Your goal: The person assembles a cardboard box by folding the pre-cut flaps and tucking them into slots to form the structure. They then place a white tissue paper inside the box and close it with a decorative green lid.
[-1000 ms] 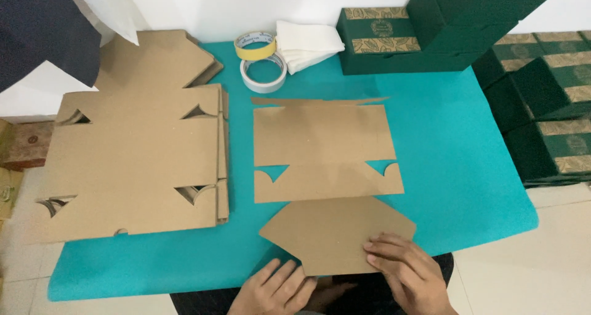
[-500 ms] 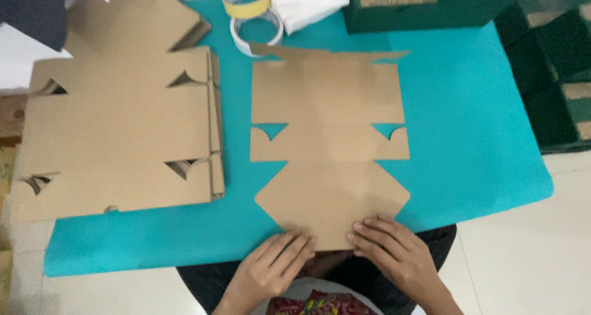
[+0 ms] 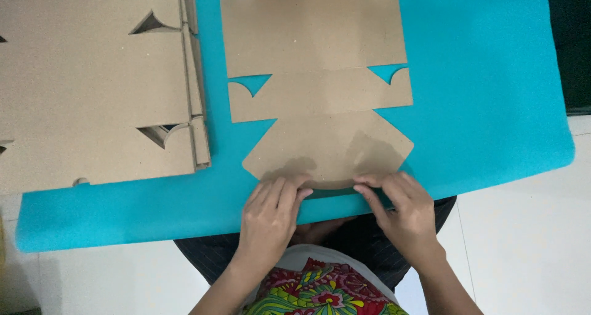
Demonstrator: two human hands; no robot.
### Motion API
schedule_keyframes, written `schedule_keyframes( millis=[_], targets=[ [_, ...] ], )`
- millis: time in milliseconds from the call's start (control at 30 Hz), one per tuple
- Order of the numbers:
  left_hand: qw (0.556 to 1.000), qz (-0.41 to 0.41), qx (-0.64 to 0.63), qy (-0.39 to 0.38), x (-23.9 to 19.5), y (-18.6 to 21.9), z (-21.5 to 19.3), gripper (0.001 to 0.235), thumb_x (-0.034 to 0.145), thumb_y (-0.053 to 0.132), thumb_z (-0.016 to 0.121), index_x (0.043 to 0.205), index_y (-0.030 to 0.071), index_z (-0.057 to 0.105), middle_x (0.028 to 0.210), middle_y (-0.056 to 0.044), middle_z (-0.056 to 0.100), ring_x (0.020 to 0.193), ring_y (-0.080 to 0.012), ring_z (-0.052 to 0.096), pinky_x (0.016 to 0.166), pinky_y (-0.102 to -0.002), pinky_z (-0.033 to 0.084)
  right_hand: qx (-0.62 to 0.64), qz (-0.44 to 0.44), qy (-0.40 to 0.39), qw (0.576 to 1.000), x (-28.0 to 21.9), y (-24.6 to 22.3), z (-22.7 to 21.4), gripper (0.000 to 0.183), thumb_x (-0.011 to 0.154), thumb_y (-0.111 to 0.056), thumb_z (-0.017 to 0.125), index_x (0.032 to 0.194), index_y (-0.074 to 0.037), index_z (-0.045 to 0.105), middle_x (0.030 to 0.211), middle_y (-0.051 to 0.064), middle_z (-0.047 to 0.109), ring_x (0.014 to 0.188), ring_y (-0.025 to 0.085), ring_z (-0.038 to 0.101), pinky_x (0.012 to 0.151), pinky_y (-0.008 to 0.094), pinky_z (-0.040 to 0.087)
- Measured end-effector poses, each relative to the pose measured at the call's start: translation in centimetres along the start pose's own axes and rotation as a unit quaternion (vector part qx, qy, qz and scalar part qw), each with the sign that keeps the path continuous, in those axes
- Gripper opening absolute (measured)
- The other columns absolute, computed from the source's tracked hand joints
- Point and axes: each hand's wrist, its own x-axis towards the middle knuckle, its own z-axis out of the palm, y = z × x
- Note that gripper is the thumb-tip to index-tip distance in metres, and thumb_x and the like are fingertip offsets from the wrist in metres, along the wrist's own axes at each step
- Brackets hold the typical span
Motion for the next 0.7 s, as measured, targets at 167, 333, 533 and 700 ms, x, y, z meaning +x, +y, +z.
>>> schedule_keyframes(
  millis=[167,333,533,700],
  targets=[
    [0.998,-0.052,-0.003,-0.043,-0.1,-0.1,0.6,0.017,0.098,0.018,0.061,0.112,0.007,0.060,0.110,-0.012,0.055,0.093,-0.0303,0.054,0.077,-0.042,0.046,0.003,0.065,-0.011,0.998,0.5,1.5,0.7,0.024,0.088,-0.027,0.073,0.107,-0.012,0.068,0.103,0.005,0.065,0.101,0.023,0.060,0.083,0.034,0.043],
    [0.995,0.055,-0.001,-0.084,-0.4,-0.1,0.1,0.029,0.094,0.003,0.055,0.123,0.005,0.058,0.114,-0.012,0.056,0.102,-0.0258,0.059,0.092,-0.041,0.043,-0.008,0.115,-0.004,0.993,0.0,1.6,1.4,0.019,0.086,-0.034,0.074,0.103,-0.026,0.070,0.106,-0.002,0.060,0.098,0.019,0.054,0.085,0.036,0.032],
    [0.979,0.142,0.141,-0.047,-1.7,-0.5,0.1,0.029,0.103,0.015,0.053,0.130,0.012,0.063,0.123,-0.004,0.063,0.104,-0.0180,0.061,0.093,-0.039,0.047,-0.091,-0.074,0.051,0.992,-2.2,0.6,2.4,0.031,0.101,-0.006,0.050,0.111,-0.025,0.073,0.116,-0.004,0.067,0.097,0.020,0.062,0.089,0.038,0.042],
    [0.984,0.142,0.109,-0.004,-1.8,-1.0,0.9,0.025,0.099,0.016,0.060,0.123,0.013,0.067,0.118,-0.003,0.068,0.103,-0.0176,0.064,0.096,-0.043,0.048,-0.101,-0.094,0.084,0.987,-2.3,-0.8,3.7,0.022,0.091,-0.019,0.063,0.108,-0.023,0.076,0.107,-0.004,0.072,0.100,0.018,0.065,0.094,0.037,0.038]
  ],
)
